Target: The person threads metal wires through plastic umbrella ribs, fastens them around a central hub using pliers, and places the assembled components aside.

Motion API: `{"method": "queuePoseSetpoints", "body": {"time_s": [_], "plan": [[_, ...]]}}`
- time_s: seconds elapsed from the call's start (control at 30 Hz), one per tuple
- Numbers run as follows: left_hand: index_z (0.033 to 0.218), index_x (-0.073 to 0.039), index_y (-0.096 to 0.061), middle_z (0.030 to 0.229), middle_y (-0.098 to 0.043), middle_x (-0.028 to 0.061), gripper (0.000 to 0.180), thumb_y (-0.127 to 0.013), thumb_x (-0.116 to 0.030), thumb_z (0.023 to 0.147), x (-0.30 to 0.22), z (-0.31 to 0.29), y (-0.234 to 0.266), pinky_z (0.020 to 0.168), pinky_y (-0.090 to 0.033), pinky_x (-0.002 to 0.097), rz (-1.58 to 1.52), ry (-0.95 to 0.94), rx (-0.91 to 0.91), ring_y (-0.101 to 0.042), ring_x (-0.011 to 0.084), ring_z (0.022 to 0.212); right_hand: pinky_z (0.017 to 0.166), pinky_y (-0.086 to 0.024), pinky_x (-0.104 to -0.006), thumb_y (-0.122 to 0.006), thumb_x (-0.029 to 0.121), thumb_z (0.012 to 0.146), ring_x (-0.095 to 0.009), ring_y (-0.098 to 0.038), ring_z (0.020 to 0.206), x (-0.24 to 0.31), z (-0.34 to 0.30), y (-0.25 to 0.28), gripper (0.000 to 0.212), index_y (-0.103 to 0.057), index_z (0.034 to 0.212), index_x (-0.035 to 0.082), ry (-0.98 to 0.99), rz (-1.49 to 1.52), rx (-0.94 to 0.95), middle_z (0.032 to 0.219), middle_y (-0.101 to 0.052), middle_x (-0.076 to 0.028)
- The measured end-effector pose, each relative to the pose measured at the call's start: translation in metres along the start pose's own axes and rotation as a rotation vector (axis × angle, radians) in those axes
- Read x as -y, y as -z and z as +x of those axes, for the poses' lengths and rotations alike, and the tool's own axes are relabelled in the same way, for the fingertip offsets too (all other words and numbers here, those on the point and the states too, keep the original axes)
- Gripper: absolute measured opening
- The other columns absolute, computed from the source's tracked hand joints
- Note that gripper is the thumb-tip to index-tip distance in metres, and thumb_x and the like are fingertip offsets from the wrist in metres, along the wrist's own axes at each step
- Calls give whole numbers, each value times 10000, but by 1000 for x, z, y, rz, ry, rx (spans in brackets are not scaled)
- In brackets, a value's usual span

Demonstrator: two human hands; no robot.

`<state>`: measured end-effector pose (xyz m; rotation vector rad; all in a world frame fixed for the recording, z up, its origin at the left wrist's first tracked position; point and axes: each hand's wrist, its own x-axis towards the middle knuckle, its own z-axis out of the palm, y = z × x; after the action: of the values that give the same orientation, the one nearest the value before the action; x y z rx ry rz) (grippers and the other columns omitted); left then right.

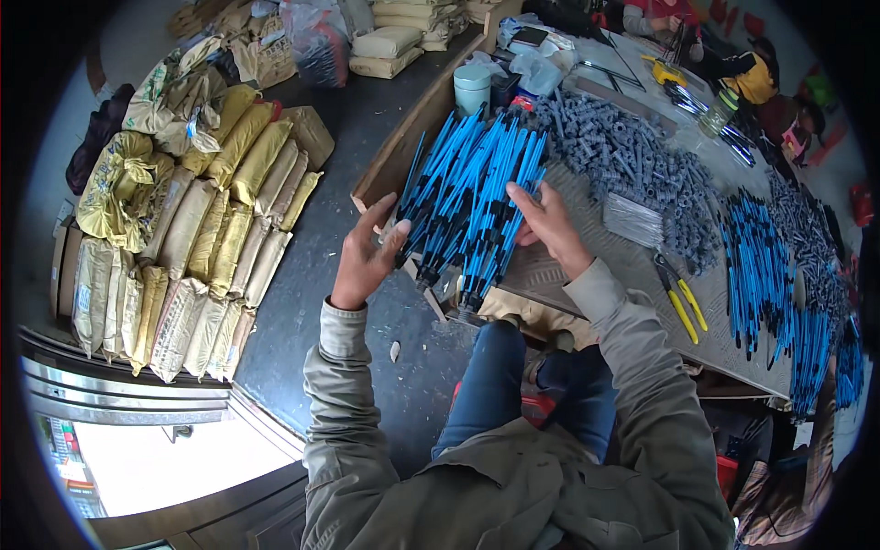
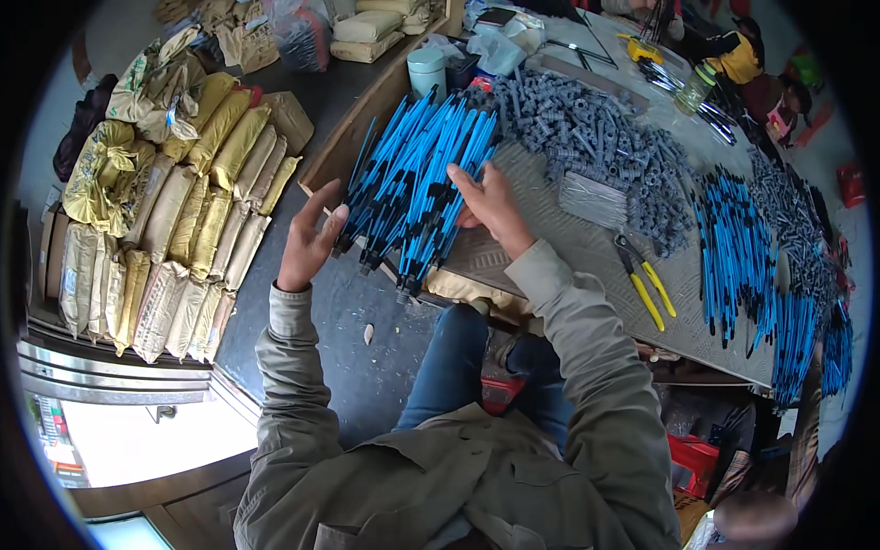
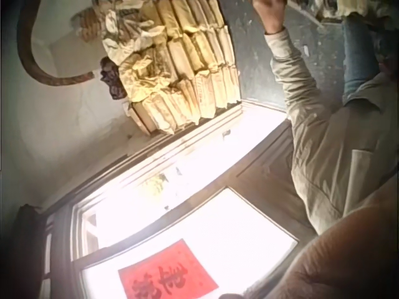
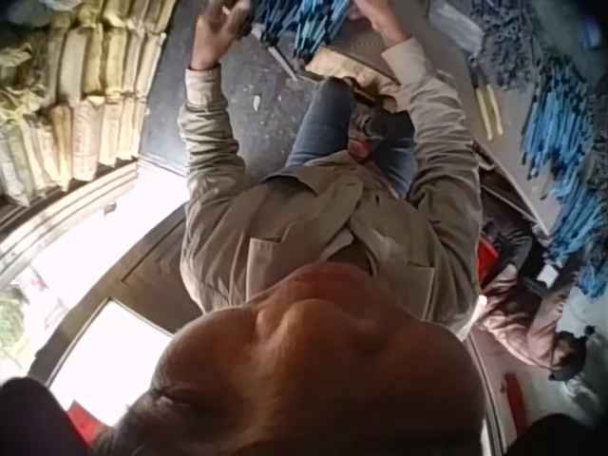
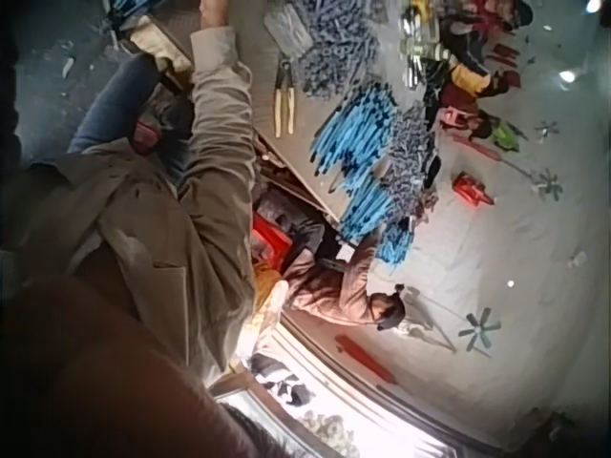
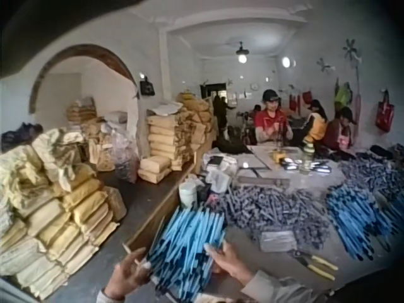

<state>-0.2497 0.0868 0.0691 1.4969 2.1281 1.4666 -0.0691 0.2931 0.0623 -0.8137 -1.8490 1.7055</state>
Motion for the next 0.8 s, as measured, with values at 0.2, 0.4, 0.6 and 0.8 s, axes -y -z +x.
{"method": "queuePoseSetpoints", "body": {"time_s": [0.2,0.4,0.6,0.8], "plan": [[1272,20,-435,1289,-471,167,486,-483,-306,916,36,-24,-23,1023,-304,359,-508,-8,-204,-420,255,1221,306,-363,-216,-534,426,874,-100,-490,363,-20,15,11,411,-543,826,18,-132,-257,-39,522,-538,-58],[1318,50,-345,1341,-389,199,652,-454,-438,901,38,-36,-58,1050,-253,383,-607,-82,-639,-359,281,1260,307,-374,-219,-531,412,877,-103,-499,378,-30,32,-6,394,-528,883,19,-166,11,-31,574,-564,-75],[1327,58,-296,1354,-333,211,926,-561,-618,752,11,-61,-86,1052,-189,476,-32,-265,-782,-290,329,1276,315,-394,-217,-504,379,898,-110,-518,397,-29,38,-1,355,-513,911,24,-225,24,-55,603,-578,-84],[1315,43,-301,1354,-317,203,1048,-603,-705,646,-2,-70,-102,1028,-164,559,373,-288,-607,-261,369,1270,364,-471,-241,-497,331,891,-146,-576,454,-32,37,2,338,-509,935,-4,-225,116,19,653,-594,-110]]}}
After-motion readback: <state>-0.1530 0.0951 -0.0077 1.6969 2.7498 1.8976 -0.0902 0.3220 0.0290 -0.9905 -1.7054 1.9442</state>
